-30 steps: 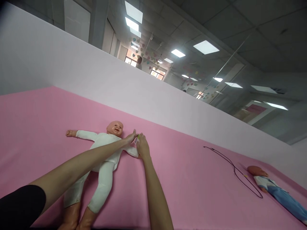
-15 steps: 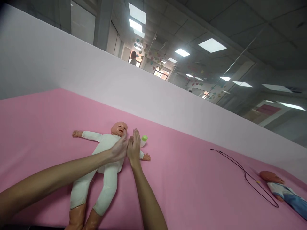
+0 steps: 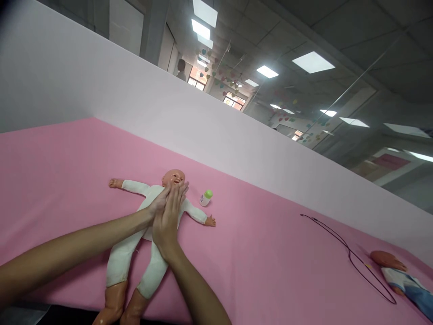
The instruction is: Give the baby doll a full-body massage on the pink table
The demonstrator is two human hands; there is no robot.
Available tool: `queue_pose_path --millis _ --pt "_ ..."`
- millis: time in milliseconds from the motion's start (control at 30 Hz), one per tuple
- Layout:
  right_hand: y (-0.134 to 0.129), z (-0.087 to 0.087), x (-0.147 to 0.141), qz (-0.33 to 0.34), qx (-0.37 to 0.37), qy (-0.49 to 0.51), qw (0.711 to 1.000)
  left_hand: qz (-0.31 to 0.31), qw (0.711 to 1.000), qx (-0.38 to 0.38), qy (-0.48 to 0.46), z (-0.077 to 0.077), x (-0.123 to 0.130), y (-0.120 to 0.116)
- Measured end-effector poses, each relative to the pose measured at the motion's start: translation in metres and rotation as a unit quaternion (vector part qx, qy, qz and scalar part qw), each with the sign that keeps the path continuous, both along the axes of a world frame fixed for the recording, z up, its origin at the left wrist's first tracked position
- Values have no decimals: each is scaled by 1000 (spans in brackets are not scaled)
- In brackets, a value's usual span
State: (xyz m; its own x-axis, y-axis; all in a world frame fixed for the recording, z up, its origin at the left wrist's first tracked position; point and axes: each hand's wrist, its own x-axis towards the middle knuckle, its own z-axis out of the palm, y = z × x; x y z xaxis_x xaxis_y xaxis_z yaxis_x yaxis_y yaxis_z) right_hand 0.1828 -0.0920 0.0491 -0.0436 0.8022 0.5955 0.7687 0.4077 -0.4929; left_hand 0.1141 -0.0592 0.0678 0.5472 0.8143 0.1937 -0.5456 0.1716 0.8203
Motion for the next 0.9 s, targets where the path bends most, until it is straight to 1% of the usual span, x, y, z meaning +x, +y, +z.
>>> queue_pose_path --millis 33,100,167,200,233,267,300,333,367,400,433,500,567,600,667,700,733,767,833,900 --pt "-2 3 -5 8 11 -11 1000 0 1000 2 0 -2 -1 0" --pt "-1 11 -6 16 21 -11 1000 -26 1000 -4 6 -7 -4 -2" --pt "8 18 5 14 6 5 1000 -65 998 6 27 -11 -14 -5" --pt "14 18 14 3 -10 22 1000 -69 996 29 44 -12 -22 -4" --pt "19 14 24 -13 -30 39 999 -52 994 62 69 -14 -30 -1" --pt "25 6 35 -31 -48 49 997 -13 989 102 105 -18 -40 4" --pt "29 -5 45 -50 -65 50 995 44 977 144 150 -23 -51 11" --pt "31 -19 54 -62 -83 39 994 105 956 183 203 -30 -61 20" --pt "33 -33 62 -67 -104 20 992 160 926 221 260 -40 -72 29" --pt "33 -47 69 -68 -130 1 989 201 890 260 317 -52 -82 39" --pt "33 -60 75 -68 -151 -20 986 227 849 305 368 -66 -92 49" --pt "29 -77 87 -80 -168 -60 981 247 766 386 450 -94 -112 64" --pt "24 -84 100 -101 -143 -108 979 270 701 424 506 -117 -131 73" --pt "20 -84 107 -111 -125 -134 977 286 677 430 524 -124 -139 76" --pt "14 -79 121 -129 -97 -175 971 323 645 428 545 -130 -150 77" --pt "12 -76 127 -138 -91 -185 969 337 637 425 548 -128 -153 76" --pt "10 -72 130 -147 -93 -188 967 344 636 422 547 -124 -153 75" --pt "9 -68 131 -154 -103 -183 965 343 641 418 544 -119 -151 73" --pt "10 -59 123 -157 -138 -163 964 322 669 402 535 -103 -138 69" --pt "13 -52 105 -132 -172 -138 966 283 706 388 521 -86 -117 63"
